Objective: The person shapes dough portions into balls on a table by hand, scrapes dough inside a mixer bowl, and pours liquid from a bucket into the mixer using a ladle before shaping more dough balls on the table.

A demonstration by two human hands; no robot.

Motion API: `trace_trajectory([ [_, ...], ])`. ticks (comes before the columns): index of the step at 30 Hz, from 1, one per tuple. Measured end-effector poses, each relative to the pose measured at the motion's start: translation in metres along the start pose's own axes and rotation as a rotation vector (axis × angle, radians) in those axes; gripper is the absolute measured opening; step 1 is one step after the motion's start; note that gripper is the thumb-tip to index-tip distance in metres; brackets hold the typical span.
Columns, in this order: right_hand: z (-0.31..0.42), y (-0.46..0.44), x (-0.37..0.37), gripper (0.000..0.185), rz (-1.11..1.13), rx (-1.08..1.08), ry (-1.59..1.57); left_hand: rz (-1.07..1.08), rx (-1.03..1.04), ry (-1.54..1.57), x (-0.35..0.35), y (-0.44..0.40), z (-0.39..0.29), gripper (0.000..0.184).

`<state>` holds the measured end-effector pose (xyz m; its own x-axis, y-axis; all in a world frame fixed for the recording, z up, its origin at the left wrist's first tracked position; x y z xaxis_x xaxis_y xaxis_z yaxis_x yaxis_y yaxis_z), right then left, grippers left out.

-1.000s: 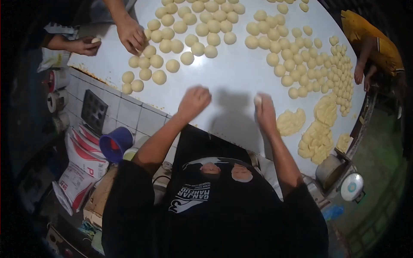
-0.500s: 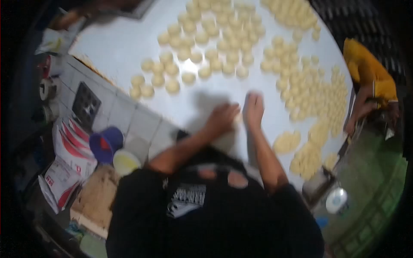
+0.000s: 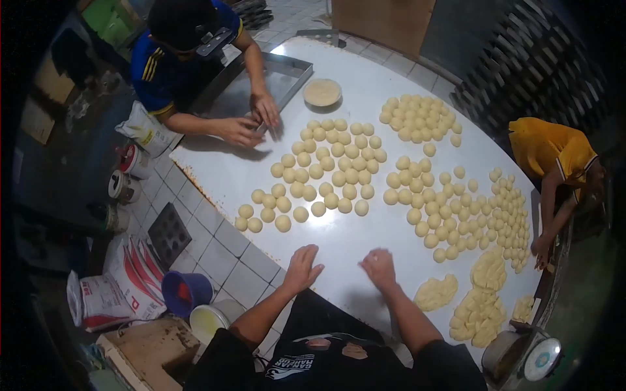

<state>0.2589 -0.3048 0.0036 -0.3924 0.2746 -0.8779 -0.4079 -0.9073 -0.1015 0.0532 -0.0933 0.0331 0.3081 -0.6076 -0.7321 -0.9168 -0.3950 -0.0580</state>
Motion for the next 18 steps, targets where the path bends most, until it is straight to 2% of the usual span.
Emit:
trace_trajectory([
  [1,-0.001,-0.016,-0.002,0.027,-0.12,0.044,0.083,-0.013,-0.01,-0.015,0.003,0.0,-0.002,0.065],
  [2,0.008,-0.029,0.003,0.027,-0.106,0.053,0.075,-0.019,-0.018,-0.025,0.005,0.0,-0.004,0.065],
  [4,0.021,-0.038,0.008,0.03,-0.332,0.277,-0.07,-0.007,-0.011,-0.051,0.012,-0.003,-0.002,0.065],
  [5,0.026,-0.023,0.009,0.03,-0.301,0.31,-0.075,0.006,0.006,-0.081,0.014,0.0,0.002,0.066],
  [7,0.05,0.024,0.006,0.039,-0.233,0.101,-0.044,0.018,0.03,-0.051,0.015,0.003,0.013,0.065],
  [8,0.048,0.031,0.001,0.039,-0.203,0.136,-0.032,0.016,0.047,-0.018,0.008,0.0,0.007,0.064],
  [10,0.031,0.022,-0.014,0.042,0.033,0.388,-0.074,0.027,0.032,-0.038,0.011,-0.002,0.008,0.063],
  [12,0.035,-0.036,-0.02,0.048,-0.06,0.535,-0.242,0.054,0.023,-0.007,0.01,-0.004,0.007,0.062],
  [14,0.072,-0.104,-0.048,0.052,-0.206,0.347,-0.434,0.074,0.016,0.0,0.008,-0.009,0.011,0.062],
  [16,0.079,-0.132,-0.022,0.049,-0.281,0.116,-0.603,0.106,0.031,0.011,0.005,-0.006,0.013,0.059],
  [17,0.062,-0.131,-0.015,0.049,-0.286,0.142,-0.598,0.115,0.04,-0.029,0.0,-0.011,0.011,0.059],
  [18,0.041,-0.131,-0.014,0.041,-0.295,0.158,-0.352,0.129,0.054,-0.021,-0.001,-0.023,0.011,0.059],
])
Point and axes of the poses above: each hand's wrist, its own y-axis away from the middle knuckle, its own x-axis out of the palm, z = x × y, the point moved 3 cm from there along -y, towards the middle knuckle, and after that the axes turned 4 degrees about z, right-handed, at the moved point
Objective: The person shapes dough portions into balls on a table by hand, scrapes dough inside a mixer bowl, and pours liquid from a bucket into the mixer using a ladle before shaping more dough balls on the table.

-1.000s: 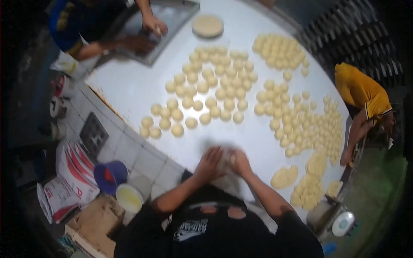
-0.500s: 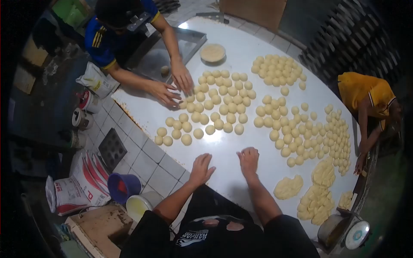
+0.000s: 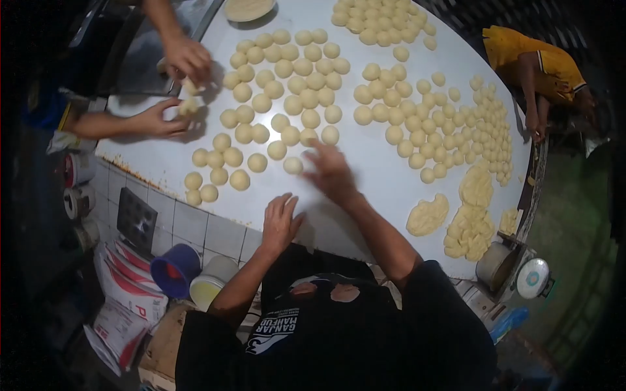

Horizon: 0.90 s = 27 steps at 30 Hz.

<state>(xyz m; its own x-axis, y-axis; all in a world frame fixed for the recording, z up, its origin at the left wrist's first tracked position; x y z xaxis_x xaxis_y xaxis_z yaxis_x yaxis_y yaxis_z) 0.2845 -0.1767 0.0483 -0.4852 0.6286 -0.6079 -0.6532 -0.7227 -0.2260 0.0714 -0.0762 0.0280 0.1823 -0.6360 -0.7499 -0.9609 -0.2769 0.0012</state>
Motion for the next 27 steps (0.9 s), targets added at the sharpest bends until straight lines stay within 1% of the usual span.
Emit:
trace_trajectory([
  [1,-0.024,-0.008,-0.011,0.033,-0.019,-0.03,0.244,-0.018,0.074,0.074,-0.002,-0.016,-0.003,0.058],
  [2,-0.052,-0.018,-0.04,0.019,-0.035,-0.189,0.575,-0.039,0.135,0.152,-0.003,-0.031,-0.011,0.057],
  [3,-0.044,-0.036,-0.083,0.016,-0.029,0.21,0.404,-0.084,0.187,0.096,-0.013,-0.063,-0.034,0.054],
  [4,-0.039,-0.05,-0.112,0.018,-0.106,0.137,0.545,-0.031,0.138,0.066,-0.018,-0.105,-0.058,0.047],
  [5,-0.039,-0.063,-0.127,0.022,-0.086,0.153,0.649,-0.232,0.365,0.03,-0.006,-0.146,-0.067,0.042],
  [7,-0.099,-0.063,-0.122,0.033,0.1,0.188,0.847,-0.191,0.434,0.021,0.027,-0.224,-0.08,0.046],
  [8,-0.108,-0.07,-0.124,0.037,0.117,0.202,0.821,-0.199,0.501,-0.135,0.087,-0.259,-0.059,0.056],
  [9,-0.108,-0.069,-0.123,0.041,0.139,0.22,0.791,-0.112,0.411,-0.199,0.08,-0.275,-0.074,0.06],
  [10,-0.089,-0.066,-0.131,0.04,0.0,0.126,0.728,-0.031,0.419,-0.162,0.082,-0.286,-0.072,0.057],
  [11,-0.07,-0.051,-0.137,0.036,-0.083,0.185,0.59,-0.063,0.495,-0.205,0.068,-0.284,-0.079,0.054],
  [12,-0.049,-0.027,-0.139,0.035,-0.178,0.166,0.623,-0.171,0.551,-0.223,0.05,-0.271,-0.086,0.049],
  [13,-0.03,0.007,-0.139,0.028,-0.194,0.186,0.554,-0.115,0.503,-0.182,0.032,-0.252,-0.095,0.04],
  [14,-0.032,0.055,-0.13,0.023,-0.091,0.168,0.516,-0.164,0.482,-0.104,0.017,-0.218,-0.1,0.029],
  [15,-0.051,0.116,-0.111,0.02,0.154,0.15,0.666,-0.158,0.539,-0.148,0.006,-0.171,-0.096,0.024],
  [16,-0.037,0.163,-0.104,0.02,0.181,-0.003,0.594,0.094,0.464,-0.236,0.009,-0.122,-0.081,0.022],
  [17,-0.037,0.199,-0.103,0.024,0.204,0.018,0.447,0.11,0.558,-0.278,0.017,-0.066,-0.056,0.026],
  [18,-0.041,0.194,-0.107,0.024,0.195,0.005,0.442,0.104,0.647,-0.264,0.008,-0.031,-0.041,0.028],
  [19,-0.047,0.187,-0.107,0.028,0.131,0.001,0.47,0.302,0.519,-0.32,0.022,-0.015,-0.013,0.029],
  [20,-0.045,0.184,-0.109,0.033,0.088,0.005,0.492,0.237,0.403,-0.315,0.02,-0.022,-0.012,0.03],
  [21,-0.055,0.16,-0.092,0.036,-0.124,-0.065,0.471,0.115,0.391,-0.252,0.029,-0.04,-0.028,0.03],
  [22,-0.055,0.134,-0.072,0.037,-0.043,0.109,0.379,-0.022,0.383,-0.196,0.045,-0.063,-0.051,0.031],
  [23,-0.04,0.136,-0.052,0.037,-0.063,0.146,0.347,-0.102,0.115,-0.126,0.064,-0.062,-0.072,0.029],
  [24,-0.03,0.139,-0.04,0.038,-0.089,0.188,0.321,-0.083,0.017,-0.114,0.084,-0.042,-0.08,0.027],
  [25,-0.046,0.178,-0.015,0.039,0.182,0.273,0.367,-0.005,0.133,-0.081,0.088,-0.016,-0.084,0.024],
  [26,-0.024,0.202,-0.04,0.035,0.14,-0.045,0.313,0.067,0.248,-0.047,0.083,0.01,-0.078,0.021],
  [27,-0.043,0.223,-0.049,0.034,0.248,0.022,0.162,0.127,0.423,0.105,0.075,0.027,-0.052,0.02],
])
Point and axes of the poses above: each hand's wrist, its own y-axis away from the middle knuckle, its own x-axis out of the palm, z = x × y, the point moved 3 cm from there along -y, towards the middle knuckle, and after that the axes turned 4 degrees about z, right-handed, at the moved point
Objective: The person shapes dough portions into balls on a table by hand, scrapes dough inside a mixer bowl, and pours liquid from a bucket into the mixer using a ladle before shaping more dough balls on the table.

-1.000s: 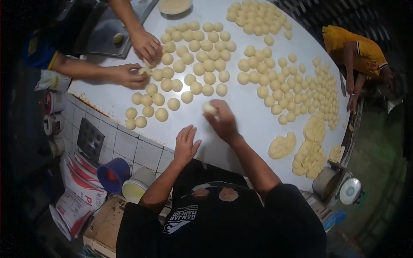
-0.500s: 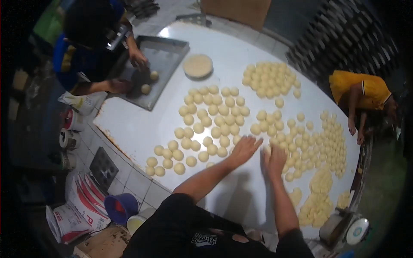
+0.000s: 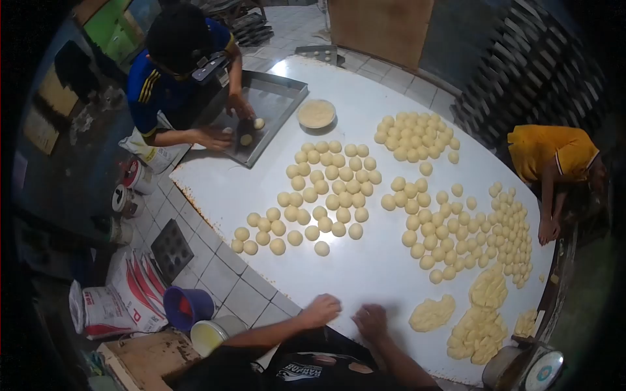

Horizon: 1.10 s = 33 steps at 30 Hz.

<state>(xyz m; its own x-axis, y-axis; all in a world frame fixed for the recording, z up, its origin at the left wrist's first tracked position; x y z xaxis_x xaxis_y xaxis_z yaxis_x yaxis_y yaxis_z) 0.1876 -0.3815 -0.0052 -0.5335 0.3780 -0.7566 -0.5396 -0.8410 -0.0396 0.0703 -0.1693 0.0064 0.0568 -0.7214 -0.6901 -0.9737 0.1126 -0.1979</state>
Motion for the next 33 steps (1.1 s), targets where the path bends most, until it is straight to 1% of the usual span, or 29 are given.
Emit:
trace_trajectory([
  [1,-0.017,-0.001,-0.01,0.033,0.159,-0.046,0.002,0.037,0.076,-0.044,-0.006,0.018,0.028,0.021],
  [2,-0.028,-0.005,-0.025,0.034,0.319,-0.091,-0.003,0.112,0.02,-0.17,-0.024,0.003,0.037,0.022],
  [3,-0.034,-0.019,-0.017,0.034,0.342,0.03,0.542,0.199,-0.039,-0.285,-0.039,-0.01,0.047,0.023],
  [4,-0.01,-0.062,-0.052,0.033,-0.138,-0.16,0.249,0.042,-0.079,-0.256,-0.048,-0.037,0.038,0.023],
  [5,0.004,-0.097,-0.051,0.033,-0.307,-0.129,0.23,-0.132,-0.109,-0.236,-0.044,-0.075,0.028,0.023],
  [6,0.017,-0.102,-0.035,0.031,-0.387,0.023,0.223,-0.274,-0.297,-0.261,-0.021,-0.083,0.017,0.022],
  [7,0.02,-0.105,-0.017,0.03,-0.478,0.185,0.214,-0.099,-0.376,-0.201,-0.003,-0.073,0.006,0.021],
  [8,-0.013,-0.066,0.039,0.024,-0.235,0.167,0.265,-0.079,-0.253,-0.173,0.008,-0.047,-0.006,0.02],
  [9,-0.017,-0.031,0.054,0.024,-0.062,0.051,0.378,-0.064,-0.126,-0.145,0.01,-0.02,-0.01,0.019],
  [10,-0.009,-0.026,0.021,0.026,-0.091,-0.077,0.229,-0.02,0.039,-0.02,-0.007,0.0,0.0,0.019],
  [11,-0.011,-0.011,-0.007,0.027,-0.106,-0.204,0.072,0.03,0.082,-0.022,-0.022,0.006,0.024,0.02],
  [12,-0.046,-0.01,0.001,0.03,0.174,-0.064,0.098,0.08,0.012,-0.149,-0.021,0.003,0.047,0.02],
  [13,-0.028,-0.049,-0.03,0.029,0.441,0.283,0.228,0.143,-0.062,-0.272,-0.045,-0.018,0.062,0.02],
  [14,-0.007,-0.087,-0.041,0.027,0.082,0.151,0.221,-0.015,0.078,-0.288,-0.059,-0.06,0.049,0.019],
  [15,0.012,-0.107,-0.047,0.025,-0.282,0.013,0.221,-0.184,-0.139,-0.165,-0.041,-0.085,0.04,0.015],
  [17,0.006,-0.101,0.003,0.021,-0.402,0.331,0.221,0.021,-0.308,-0.182,0.013,-0.074,0.017,0.015],
  [18,-0.014,-0.065,0.046,0.02,-0.249,0.28,0.374,-0.125,-0.2,-0.055,0.006,-0.053,-0.005,0.014],
  [19,0.0,-0.035,0.032,0.021,-0.195,0.021,0.263,0.049,-0.14,-0.093,0.003,-0.023,-0.006,0.018],
  [21,-0.022,-0.012,0.0,0.023,-0.059,-0.129,0.083,0.03,0.126,-0.016,-0.018,0.007,0.037,0.018],
  [22,-0.01,-0.038,-0.026,0.028,0.126,-0.063,0.285,0.112,0.119,-0.112,-0.037,-0.004,0.054,0.02],
  [23,-0.018,-0.081,-0.026,0.034,0.794,0.363,0.463,0.091,0.015,-0.274,-0.041,-0.023,0.06,0.024],
  [25,0.006,-0.111,-0.044,0.034,-0.284,0.097,0.204,-0.24,-0.127,-0.216,-0.032,-0.085,0.034,0.023],
  [27,-0.009,-0.091,0.015,0.03,-0.364,0.237,0.27,0.131,-0.311,-0.123,0.022,-0.067,0.022,0.018],
  [28,-0.007,-0.067,0.022,0.029,-0.234,0.271,0.184,-0.193,-0.13,-0.029,0.0,-0.049,-0.016,0.015],
  [29,-0.016,-0.057,0.012,0.029,-0.228,0.282,0.185,-0.106,0.007,-0.015,-0.003,-0.027,0.0,0.015],
  [30,-0.035,-0.047,0.004,0.031,-0.006,0.219,0.013,-0.017,0.141,0.006,0.002,-0.002,0.028,0.015],
  [31,-0.041,-0.046,0.003,0.031,0.118,0.12,0.255,-0.05,0.188,-0.032,-0.003,0.004,0.057,0.016],
  [32,-0.047,-0.044,0.003,0.032,0.212,-0.005,0.488,0.187,0.084,-0.258,-0.003,-0.005,0.081,0.015],
  [33,-0.038,-0.062,-0.007,0.032,-0.029,-0.085,0.565,0.3,-0.16,-0.332,-0.024,-0.04,0.07,0.015],
])
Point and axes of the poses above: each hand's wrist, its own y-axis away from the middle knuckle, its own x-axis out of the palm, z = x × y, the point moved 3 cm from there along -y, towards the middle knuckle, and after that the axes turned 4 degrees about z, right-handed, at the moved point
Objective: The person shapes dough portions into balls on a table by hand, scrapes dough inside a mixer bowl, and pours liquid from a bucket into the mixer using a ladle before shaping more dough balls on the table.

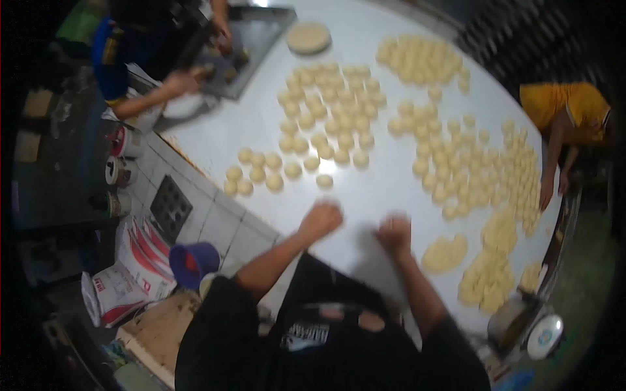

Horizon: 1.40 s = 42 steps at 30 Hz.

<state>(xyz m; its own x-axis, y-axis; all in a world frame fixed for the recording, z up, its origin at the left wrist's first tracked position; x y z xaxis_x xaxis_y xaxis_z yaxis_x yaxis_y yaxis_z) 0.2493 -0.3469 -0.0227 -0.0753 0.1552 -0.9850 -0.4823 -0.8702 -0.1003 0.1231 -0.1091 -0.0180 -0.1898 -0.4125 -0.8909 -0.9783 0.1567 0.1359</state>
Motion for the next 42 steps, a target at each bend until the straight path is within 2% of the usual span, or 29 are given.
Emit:
trace_trajectory([
  [1,0.004,-0.034,-0.034,0.029,-0.231,-0.053,-0.141,-0.286,-0.107,0.128,-0.025,-0.022,-0.033,0.017],
  [2,0.017,-0.054,-0.053,0.026,-0.316,0.224,-0.386,-0.597,-0.222,0.231,-0.038,-0.037,-0.052,0.019],
  [4,0.027,-0.026,-0.029,0.027,-0.258,0.34,-0.387,-0.477,-0.09,0.33,-0.005,-0.015,-0.081,0.026],
  [5,0.027,0.0,-0.021,0.029,-0.265,0.124,-0.425,-0.442,-0.009,0.301,0.005,0.009,-0.084,0.031],
  [6,0.02,0.019,-0.018,0.031,-0.271,-0.099,-0.461,-0.401,0.096,0.355,0.026,0.029,-0.061,0.024],
  [8,-0.009,0.009,-0.015,0.032,0.35,0.132,-0.235,-0.365,0.158,0.146,0.012,0.04,-0.018,0.02],
  [10,-0.005,-0.036,-0.057,0.035,-0.24,0.025,-0.209,-0.411,-0.214,0.129,-0.028,0.0,-0.027,0.02],
  [12,0.018,-0.033,-0.031,0.035,-0.307,0.091,-0.28,-0.588,-0.336,0.238,-0.023,-0.024,-0.056,0.024],
  [14,0.015,-0.02,-0.024,0.035,-0.387,0.156,-0.339,-0.471,-0.121,0.328,-0.006,0.006,-0.08,0.027],
  [16,-0.01,0.016,-0.004,0.028,0.45,0.138,-0.45,-0.457,0.05,0.305,0.007,0.041,-0.053,0.025],
  [17,-0.017,0.02,-0.012,0.024,0.111,0.056,-0.312,-0.449,-0.032,0.177,0.001,0.041,-0.035,0.024],
  [18,-0.012,0.012,-0.015,0.024,0.141,0.068,-0.319,-0.415,-0.117,0.073,-0.002,0.042,-0.026,0.022],
  [19,-0.007,-0.013,-0.037,0.025,-0.015,0.192,-0.35,-0.49,-0.237,-0.049,-0.026,0.024,-0.032,0.021],
  [20,-0.005,-0.039,-0.049,0.025,-0.21,0.298,-0.36,-0.599,-0.331,0.083,-0.033,0.004,-0.037,0.02],
  [21,0.005,-0.042,-0.04,0.025,-0.236,0.351,-0.438,-0.539,-0.378,0.114,-0.023,0.0,-0.044,0.018],
  [22,0.017,-0.025,-0.025,0.017,-0.155,0.375,-0.377,-0.481,-0.415,0.141,-0.01,0.002,-0.055,0.017],
  [23,0.026,-0.009,-0.039,0.016,-0.189,0.265,-0.424,-0.526,-0.226,0.183,0.0,0.021,-0.062,0.02],
  [24,0.037,0.007,-0.051,0.019,-0.208,0.161,-0.474,-0.532,-0.208,0.198,-0.004,0.043,-0.057,0.02],
  [25,0.033,0.013,-0.06,0.019,-0.207,0.176,-0.456,-0.465,-0.15,0.185,-0.007,0.064,-0.049,0.023],
  [27,0.015,0.022,-0.067,0.032,-0.026,0.383,-0.478,-0.385,-0.104,0.253,-0.024,0.075,-0.024,0.025],
  [28,0.016,0.005,-0.076,0.032,-0.028,0.399,-0.465,-0.369,-0.119,0.337,-0.044,0.07,-0.012,0.025],
  [30,0.016,-0.073,-0.101,0.036,-0.045,0.657,-0.827,-0.552,-0.309,0.361,-0.091,0.061,0.007,0.025],
  [32,0.028,-0.135,-0.111,0.04,-0.106,0.517,-0.942,-0.628,-0.292,0.248,-0.104,0.064,0.036,0.025],
  [34,0.033,-0.169,-0.1,0.043,-0.18,0.09,-0.637,-0.431,-0.314,-0.134,-0.119,0.061,0.039,0.036],
  [35,0.024,-0.18,-0.097,0.04,-0.097,0.018,-0.484,-0.475,-0.282,-0.173,-0.12,0.055,0.04,0.043],
  [37,-0.049,-0.196,-0.06,0.036,-0.239,-0.009,-0.375,-0.574,-0.183,-0.168,-0.131,0.013,0.042,0.055],
  [39,-0.083,-0.215,-0.117,0.041,-0.25,0.309,-0.185,-0.628,-0.192,0.012,-0.153,-0.056,0.03,0.063],
  [40,-0.092,-0.226,-0.129,0.041,-0.237,0.316,-0.18,-0.594,-0.223,0.136,-0.162,-0.099,0.026,0.072],
  [42,-0.119,-0.257,-0.136,0.048,0.02,0.329,-0.067,-0.56,-0.122,0.127,-0.166,-0.184,0.021,0.083],
])
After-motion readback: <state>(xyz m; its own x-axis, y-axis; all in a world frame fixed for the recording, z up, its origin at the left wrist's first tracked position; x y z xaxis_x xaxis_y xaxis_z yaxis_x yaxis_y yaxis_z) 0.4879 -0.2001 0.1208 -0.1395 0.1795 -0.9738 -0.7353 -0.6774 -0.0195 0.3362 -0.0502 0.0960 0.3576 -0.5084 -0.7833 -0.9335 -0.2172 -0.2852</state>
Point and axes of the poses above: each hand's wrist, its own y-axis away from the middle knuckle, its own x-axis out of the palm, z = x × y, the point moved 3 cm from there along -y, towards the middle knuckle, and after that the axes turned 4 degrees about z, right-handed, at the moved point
